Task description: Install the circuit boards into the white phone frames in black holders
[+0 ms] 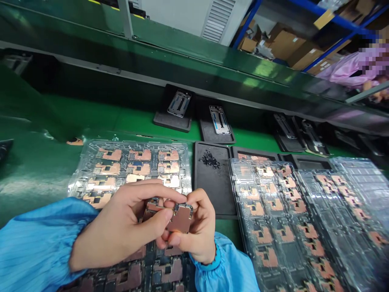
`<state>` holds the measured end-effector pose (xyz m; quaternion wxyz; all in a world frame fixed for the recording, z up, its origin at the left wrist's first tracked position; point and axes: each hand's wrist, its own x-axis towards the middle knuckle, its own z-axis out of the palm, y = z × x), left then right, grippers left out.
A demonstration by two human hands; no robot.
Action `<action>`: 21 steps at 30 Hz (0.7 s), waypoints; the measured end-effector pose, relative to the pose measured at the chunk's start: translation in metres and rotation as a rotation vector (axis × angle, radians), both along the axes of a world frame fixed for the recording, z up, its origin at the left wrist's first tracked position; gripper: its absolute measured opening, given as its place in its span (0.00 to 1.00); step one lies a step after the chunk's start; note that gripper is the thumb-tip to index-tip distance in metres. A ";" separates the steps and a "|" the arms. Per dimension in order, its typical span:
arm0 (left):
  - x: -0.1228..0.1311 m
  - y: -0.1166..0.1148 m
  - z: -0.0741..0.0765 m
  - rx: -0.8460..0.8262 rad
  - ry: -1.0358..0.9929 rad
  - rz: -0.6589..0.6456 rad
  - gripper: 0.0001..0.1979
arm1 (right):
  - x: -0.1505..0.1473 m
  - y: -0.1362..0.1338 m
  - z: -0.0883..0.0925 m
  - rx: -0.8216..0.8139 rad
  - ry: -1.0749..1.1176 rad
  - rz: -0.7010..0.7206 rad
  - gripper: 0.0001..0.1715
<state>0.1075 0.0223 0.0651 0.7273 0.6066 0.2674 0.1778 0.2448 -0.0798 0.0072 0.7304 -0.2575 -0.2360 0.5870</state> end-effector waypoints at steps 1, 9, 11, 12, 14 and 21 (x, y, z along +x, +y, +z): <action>0.000 0.000 -0.001 -0.018 0.006 -0.007 0.13 | 0.001 0.000 0.002 -0.008 -0.001 -0.006 0.27; -0.001 -0.001 -0.001 0.137 0.051 -0.045 0.13 | 0.001 0.004 0.008 -0.006 0.001 -0.024 0.26; -0.001 0.003 0.002 0.259 0.105 -0.041 0.14 | 0.001 0.005 0.007 -0.017 -0.054 -0.057 0.27; 0.000 0.004 0.003 0.274 0.129 -0.050 0.14 | 0.002 0.005 0.007 -0.024 -0.081 -0.064 0.27; 0.003 0.007 0.005 0.233 0.162 -0.078 0.11 | 0.003 0.004 0.005 -0.029 -0.126 -0.065 0.27; 0.015 0.006 0.003 -0.033 0.102 -0.136 0.08 | -0.001 0.001 0.001 -0.148 -0.189 -0.109 0.34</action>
